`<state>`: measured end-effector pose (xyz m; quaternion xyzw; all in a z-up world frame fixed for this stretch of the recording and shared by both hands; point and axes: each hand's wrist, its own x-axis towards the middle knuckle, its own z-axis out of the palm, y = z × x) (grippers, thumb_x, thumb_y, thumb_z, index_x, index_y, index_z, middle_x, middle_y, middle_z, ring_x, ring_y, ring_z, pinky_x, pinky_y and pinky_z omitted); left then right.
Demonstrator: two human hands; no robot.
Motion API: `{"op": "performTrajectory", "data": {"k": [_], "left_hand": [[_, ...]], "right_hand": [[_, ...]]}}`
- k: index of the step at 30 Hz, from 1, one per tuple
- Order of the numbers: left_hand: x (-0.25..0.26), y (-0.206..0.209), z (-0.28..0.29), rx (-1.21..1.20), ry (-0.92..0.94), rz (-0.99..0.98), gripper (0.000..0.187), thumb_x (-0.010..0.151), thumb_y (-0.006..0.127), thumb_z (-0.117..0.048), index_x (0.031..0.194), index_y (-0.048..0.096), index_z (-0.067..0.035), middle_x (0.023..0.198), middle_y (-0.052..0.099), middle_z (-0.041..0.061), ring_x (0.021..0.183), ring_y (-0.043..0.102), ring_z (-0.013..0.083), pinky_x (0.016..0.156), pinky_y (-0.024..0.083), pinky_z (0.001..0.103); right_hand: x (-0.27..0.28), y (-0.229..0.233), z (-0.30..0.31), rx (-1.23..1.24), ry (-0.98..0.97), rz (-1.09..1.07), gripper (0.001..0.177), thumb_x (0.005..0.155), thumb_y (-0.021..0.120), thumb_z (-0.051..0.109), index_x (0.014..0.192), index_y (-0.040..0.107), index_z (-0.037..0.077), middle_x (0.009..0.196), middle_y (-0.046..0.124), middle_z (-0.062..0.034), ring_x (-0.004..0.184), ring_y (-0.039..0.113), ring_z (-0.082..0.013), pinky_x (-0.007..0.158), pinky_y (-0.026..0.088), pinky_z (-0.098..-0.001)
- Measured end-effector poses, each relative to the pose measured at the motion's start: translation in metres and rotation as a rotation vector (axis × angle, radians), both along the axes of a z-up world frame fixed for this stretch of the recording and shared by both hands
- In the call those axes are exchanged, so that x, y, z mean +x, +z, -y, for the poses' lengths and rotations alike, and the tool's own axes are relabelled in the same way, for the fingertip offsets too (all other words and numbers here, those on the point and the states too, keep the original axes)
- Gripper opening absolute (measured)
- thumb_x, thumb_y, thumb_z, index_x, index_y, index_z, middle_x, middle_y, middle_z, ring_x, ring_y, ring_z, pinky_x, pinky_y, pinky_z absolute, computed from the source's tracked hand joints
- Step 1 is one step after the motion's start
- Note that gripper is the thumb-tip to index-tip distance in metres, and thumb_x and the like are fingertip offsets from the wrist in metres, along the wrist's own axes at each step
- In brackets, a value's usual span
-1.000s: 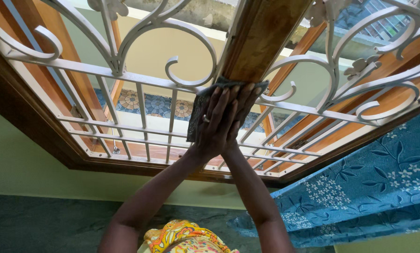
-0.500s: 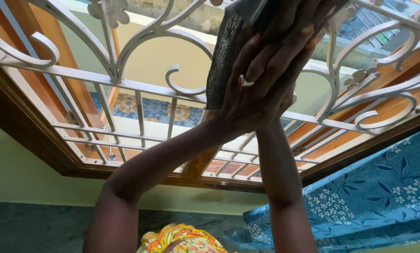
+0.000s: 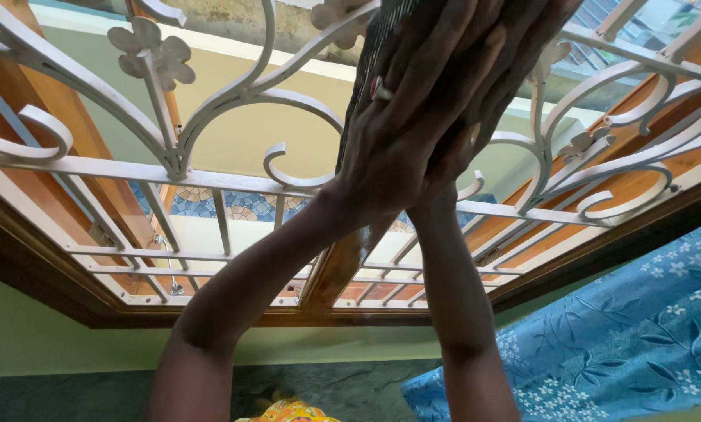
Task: The person wipes the wooden frame and white metal grille of a window using a dark cloth. They move the cloth along the frame and through the grille openings, cleaning different sections of the window structure.
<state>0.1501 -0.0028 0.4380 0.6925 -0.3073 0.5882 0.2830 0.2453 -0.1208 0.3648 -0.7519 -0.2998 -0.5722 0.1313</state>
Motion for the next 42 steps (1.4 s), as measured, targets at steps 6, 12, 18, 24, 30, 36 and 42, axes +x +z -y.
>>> {"op": "performTrajectory", "data": {"k": [6,12,18,24,30,36,42], "left_hand": [[-0.027,-0.047,-0.005,-0.043,-0.003,0.0,0.047,0.114,0.053,-0.025,0.159,0.046,-0.012,0.172,0.023,0.015,0.16,0.022,0.0344,0.129,0.026,0.051],[-0.038,-0.108,-0.007,-0.038,0.02,0.004,0.044,0.109,0.055,-0.024,0.151,0.057,-0.011,0.166,0.032,0.019,0.159,0.028,0.0404,0.131,0.029,0.057],[-0.036,-0.196,-0.009,-0.017,0.045,0.005,0.044,0.106,0.054,-0.026,0.147,0.058,-0.009,0.165,0.034,0.018,0.156,0.03,0.04,0.129,0.028,0.059],[-0.035,-0.311,-0.011,0.064,0.099,-0.109,0.051,0.104,0.059,-0.025,0.151,0.053,-0.008,0.167,0.031,0.018,0.156,0.029,0.0417,0.127,0.03,0.059],[-0.066,-0.412,-0.017,0.215,0.218,-0.362,0.058,0.098,0.062,-0.032,0.15,0.054,-0.007,0.165,0.031,0.02,0.154,0.027,0.0407,0.121,0.031,0.06],[-0.105,-0.451,-0.025,0.496,0.338,-0.519,0.057,0.098,0.058,-0.029,0.146,0.054,0.002,0.163,0.037,0.015,0.155,0.024,0.0321,0.12,0.027,0.061],[-0.13,-0.437,-0.03,0.535,0.291,-0.612,0.046,0.097,0.059,-0.019,0.137,0.057,0.004,0.161,0.038,0.019,0.155,0.025,0.03,0.125,0.022,0.054]], "right_hand": [[-0.012,-0.056,0.006,-0.029,-0.001,-0.078,0.057,0.12,0.032,0.035,0.168,0.015,0.009,0.173,0.023,-0.0144,0.161,0.027,-0.0306,0.131,0.032,-0.045],[-0.06,-0.101,-0.011,-0.034,-0.005,-0.168,0.056,0.121,0.031,0.034,0.169,0.015,0.01,0.174,0.024,-0.012,0.161,0.028,-0.0276,0.131,0.032,-0.0423],[-0.092,-0.129,-0.03,0.116,0.007,-0.107,0.062,0.119,0.035,0.038,0.169,0.011,0.01,0.173,0.015,-0.0178,0.163,0.018,-0.0367,0.133,0.027,-0.0502],[-0.082,-0.244,-0.028,0.125,-0.045,-0.164,0.068,0.117,0.037,0.04,0.168,0.005,0.008,0.172,0.008,-0.0232,0.16,0.014,-0.0448,0.131,0.026,-0.0552],[-0.104,-0.355,-0.031,0.077,0.005,-0.353,0.075,0.115,0.04,0.041,0.167,-0.001,0.005,0.172,0.001,-0.0287,0.158,0.01,-0.0529,0.128,0.025,-0.0602],[-0.153,-0.379,-0.046,0.131,-0.001,-0.515,0.075,0.113,0.038,0.043,0.166,0.001,0.005,0.17,0.003,-0.0278,0.156,0.012,-0.0494,0.127,0.025,-0.0562],[-0.189,-0.396,-0.082,0.683,0.277,-1.006,0.071,0.111,0.032,0.046,0.165,0.007,0.007,0.17,0.01,-0.0233,0.156,0.017,-0.0434,0.127,0.024,-0.0519]]}}
